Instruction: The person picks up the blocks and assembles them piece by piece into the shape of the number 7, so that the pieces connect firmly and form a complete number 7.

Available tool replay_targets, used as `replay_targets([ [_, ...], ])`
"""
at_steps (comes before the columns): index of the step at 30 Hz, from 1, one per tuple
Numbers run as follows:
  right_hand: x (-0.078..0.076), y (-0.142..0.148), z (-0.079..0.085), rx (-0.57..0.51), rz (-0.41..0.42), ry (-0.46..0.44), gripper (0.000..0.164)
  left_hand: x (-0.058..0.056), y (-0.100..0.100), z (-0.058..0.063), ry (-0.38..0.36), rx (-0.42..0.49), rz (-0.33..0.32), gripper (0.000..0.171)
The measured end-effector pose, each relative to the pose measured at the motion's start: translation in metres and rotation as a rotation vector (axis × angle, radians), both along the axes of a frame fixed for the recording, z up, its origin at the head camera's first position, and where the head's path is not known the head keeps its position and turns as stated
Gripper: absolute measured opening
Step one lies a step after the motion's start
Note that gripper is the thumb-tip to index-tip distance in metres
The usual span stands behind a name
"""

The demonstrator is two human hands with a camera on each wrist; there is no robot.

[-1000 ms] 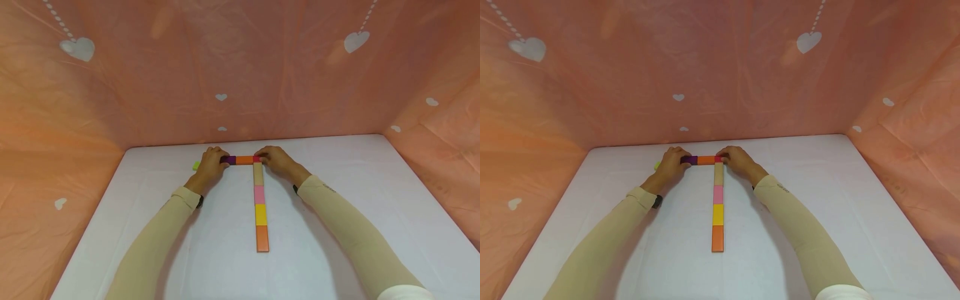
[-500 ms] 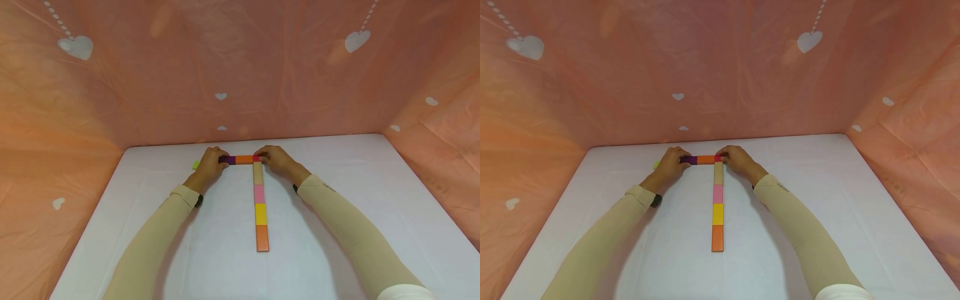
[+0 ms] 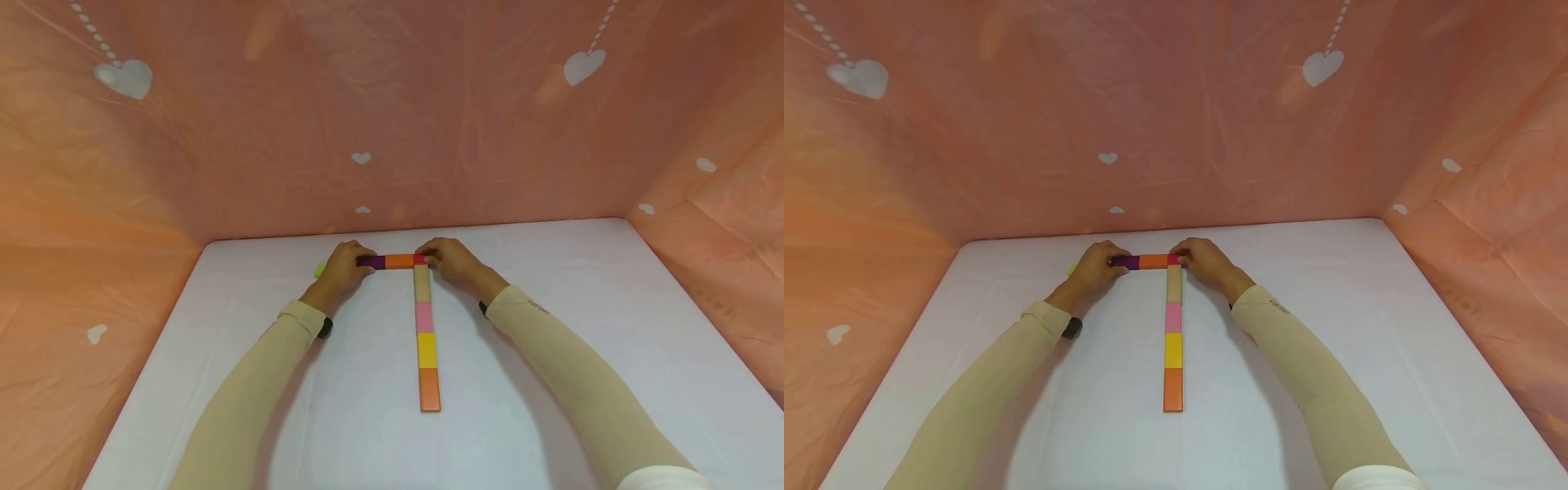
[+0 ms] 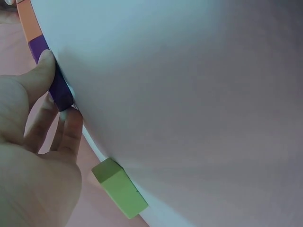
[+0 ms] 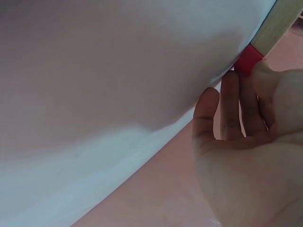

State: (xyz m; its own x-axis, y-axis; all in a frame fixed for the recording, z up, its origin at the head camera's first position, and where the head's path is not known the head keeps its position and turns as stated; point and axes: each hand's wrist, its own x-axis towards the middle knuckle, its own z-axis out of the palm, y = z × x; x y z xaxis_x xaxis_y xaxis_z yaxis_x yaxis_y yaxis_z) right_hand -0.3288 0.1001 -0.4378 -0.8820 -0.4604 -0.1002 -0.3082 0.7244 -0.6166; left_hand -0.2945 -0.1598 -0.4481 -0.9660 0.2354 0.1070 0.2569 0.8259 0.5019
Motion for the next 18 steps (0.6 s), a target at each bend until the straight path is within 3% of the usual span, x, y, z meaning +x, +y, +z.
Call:
replay_targets([
  [18, -0.001, -0.0004, -0.0011, 0.007, 0.004, 0.023, 0.029, -0.0023, -0.0007, 0.0003, -0.06, -0.028, 0.012, 0.037],
])
